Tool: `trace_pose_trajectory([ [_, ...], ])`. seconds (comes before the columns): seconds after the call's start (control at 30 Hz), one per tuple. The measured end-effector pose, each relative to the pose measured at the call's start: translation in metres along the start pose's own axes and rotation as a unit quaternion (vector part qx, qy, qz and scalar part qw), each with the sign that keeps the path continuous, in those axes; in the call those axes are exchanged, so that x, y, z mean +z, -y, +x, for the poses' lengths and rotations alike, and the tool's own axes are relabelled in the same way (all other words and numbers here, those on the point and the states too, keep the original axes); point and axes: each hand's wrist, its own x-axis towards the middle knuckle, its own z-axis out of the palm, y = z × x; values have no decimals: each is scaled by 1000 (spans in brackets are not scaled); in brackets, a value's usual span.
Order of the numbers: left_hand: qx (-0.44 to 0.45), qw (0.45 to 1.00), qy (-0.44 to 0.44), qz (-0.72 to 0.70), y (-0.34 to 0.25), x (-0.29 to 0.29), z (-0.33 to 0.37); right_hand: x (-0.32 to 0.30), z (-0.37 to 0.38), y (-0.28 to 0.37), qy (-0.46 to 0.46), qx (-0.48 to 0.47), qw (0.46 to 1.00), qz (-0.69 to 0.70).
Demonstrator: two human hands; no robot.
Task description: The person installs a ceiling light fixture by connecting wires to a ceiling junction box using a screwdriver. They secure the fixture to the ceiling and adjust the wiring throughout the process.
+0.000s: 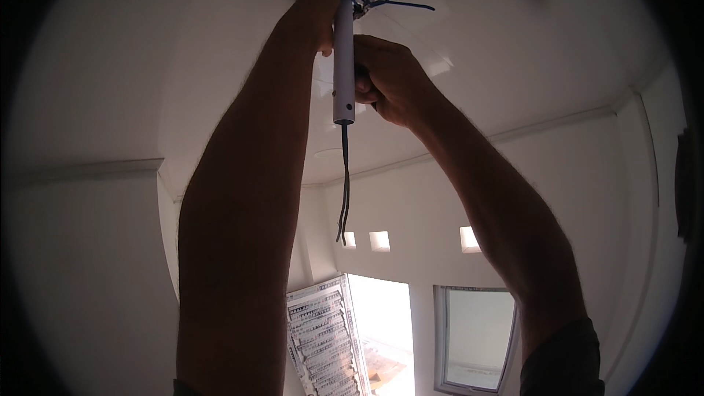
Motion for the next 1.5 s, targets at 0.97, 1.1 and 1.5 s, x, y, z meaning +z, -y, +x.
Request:
trace_pose_trajectory([
  [0.97, -36, 998, 42, -21, 0, 3, -6, 2, -4, -1, -118, -66, 988, -79],
  [1.1, -54, 998, 10, -13, -7, 14, -18, -1, -8, 6, -82, -39, 986, -139],
  [1.5, -32, 998, -11, -50, 2, 14, -7, 4, -8, -2, -115, -23, 992, -34],
])
